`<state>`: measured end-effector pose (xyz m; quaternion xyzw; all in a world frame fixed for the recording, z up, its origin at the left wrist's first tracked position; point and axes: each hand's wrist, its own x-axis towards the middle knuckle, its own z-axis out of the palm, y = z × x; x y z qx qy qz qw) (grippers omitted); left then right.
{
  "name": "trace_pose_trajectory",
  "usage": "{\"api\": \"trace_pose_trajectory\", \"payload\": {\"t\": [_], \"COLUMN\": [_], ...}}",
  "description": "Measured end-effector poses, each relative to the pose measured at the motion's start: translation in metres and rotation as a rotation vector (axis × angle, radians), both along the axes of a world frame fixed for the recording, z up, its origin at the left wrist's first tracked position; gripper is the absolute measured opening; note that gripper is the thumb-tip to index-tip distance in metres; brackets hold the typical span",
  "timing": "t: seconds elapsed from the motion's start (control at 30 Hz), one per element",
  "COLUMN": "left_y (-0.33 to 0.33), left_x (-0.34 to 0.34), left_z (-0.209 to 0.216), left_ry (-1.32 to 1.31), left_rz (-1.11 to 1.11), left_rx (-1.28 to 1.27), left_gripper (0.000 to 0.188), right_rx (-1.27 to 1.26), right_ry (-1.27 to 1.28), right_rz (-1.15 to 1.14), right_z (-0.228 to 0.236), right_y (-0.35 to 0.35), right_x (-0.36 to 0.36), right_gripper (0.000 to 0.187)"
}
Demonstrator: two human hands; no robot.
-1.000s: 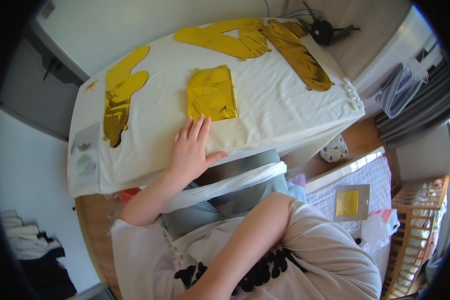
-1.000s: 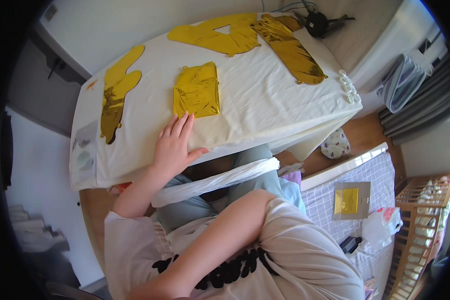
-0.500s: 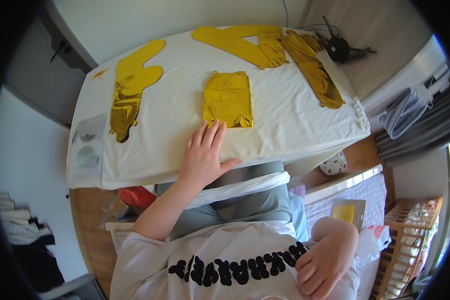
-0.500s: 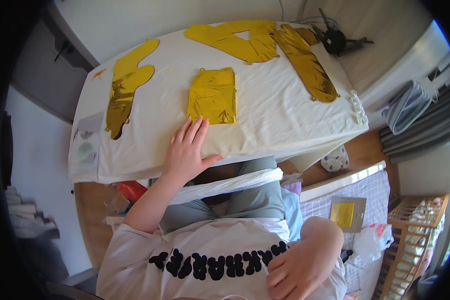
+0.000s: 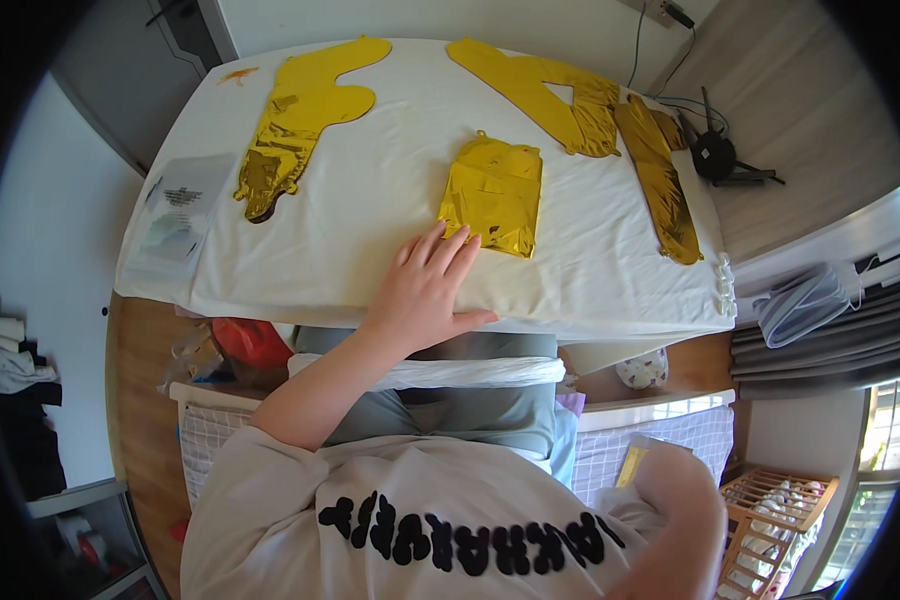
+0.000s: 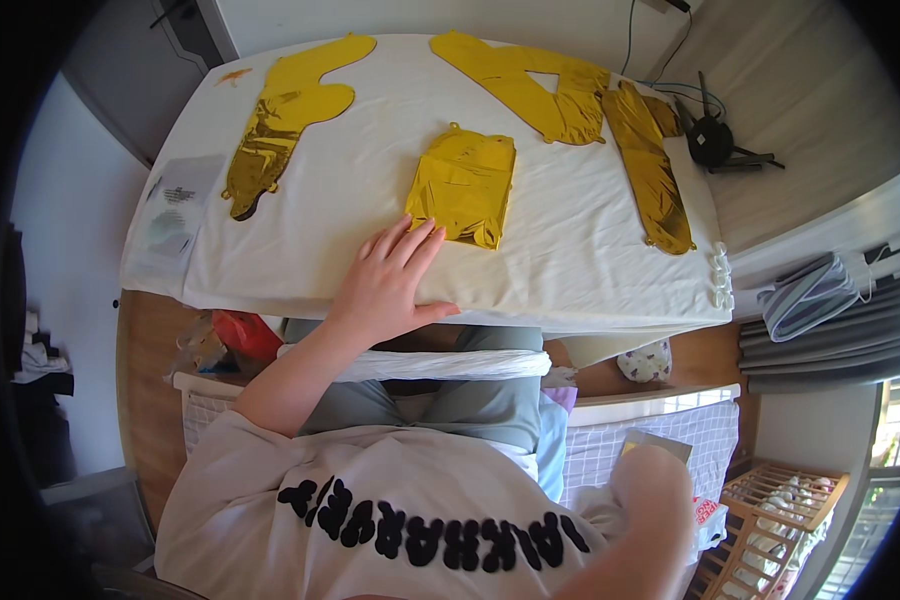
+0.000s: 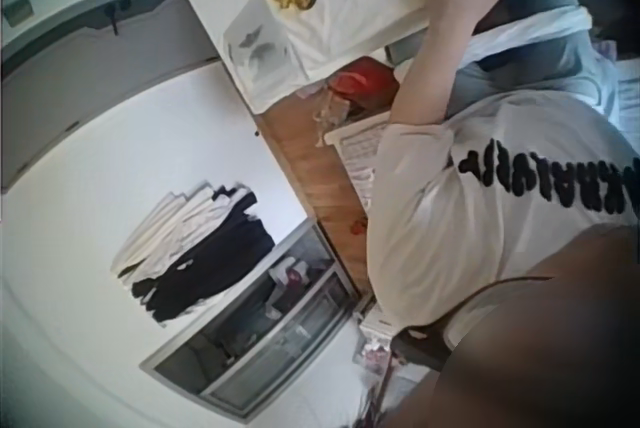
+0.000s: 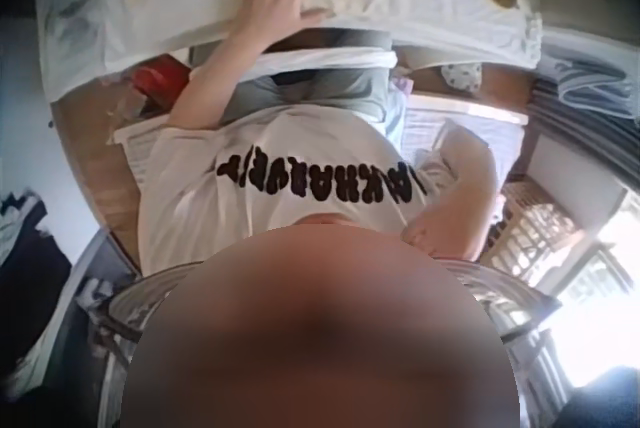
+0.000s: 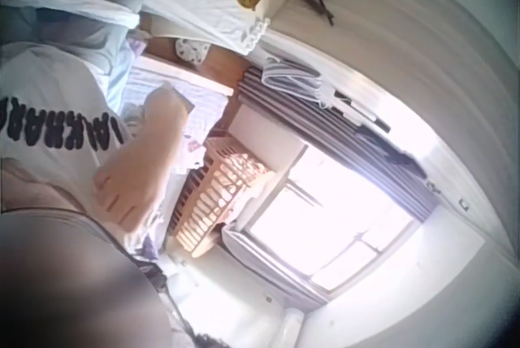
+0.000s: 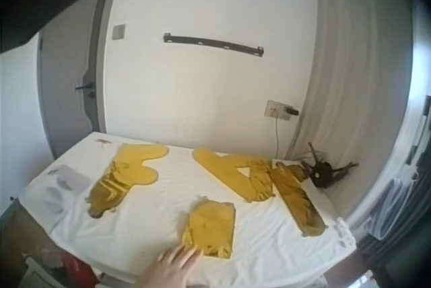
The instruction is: Folding a gold foil balloon into a neat rectangle.
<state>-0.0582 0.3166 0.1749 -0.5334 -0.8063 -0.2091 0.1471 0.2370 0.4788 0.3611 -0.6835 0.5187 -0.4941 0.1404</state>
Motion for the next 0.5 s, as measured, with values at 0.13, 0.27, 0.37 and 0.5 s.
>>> {"api": "trace_pose_trajectory", "payload": {"t": [0.13,0.27,0.37,0.5], "left_y": [-0.006,0.007,-0.008,0.001], "left_x": [0.001,0.002,0.003,0.001], "left_z": [-0.001,-0.001,-0.004,-0.001], "left_ry": [-0.013,-0.023,-0.009,-0.051], "left_rz": [0.022,-0.019,0.04,0.034], "left_rx": [-0.019,0.002,-0.011,-0.013], "left_gripper": [0.091,0.09,0.091,0.091], "right_rx": [-0.002,0.226,0.482,0.554], "right_ry": [-0.042,-0.083,-0.468,0.28], "right_rz": [0.081,0.103,-0.053,-1.101], "right_z": [0.029,0.017,-0.017,-0.069], "right_y": [0.019,0.017,0.019,0.027], "right_x": [0.008,-0.052,-0.112,-0.228], "right_gripper": [0.022,0.023,0.02,0.023]}}
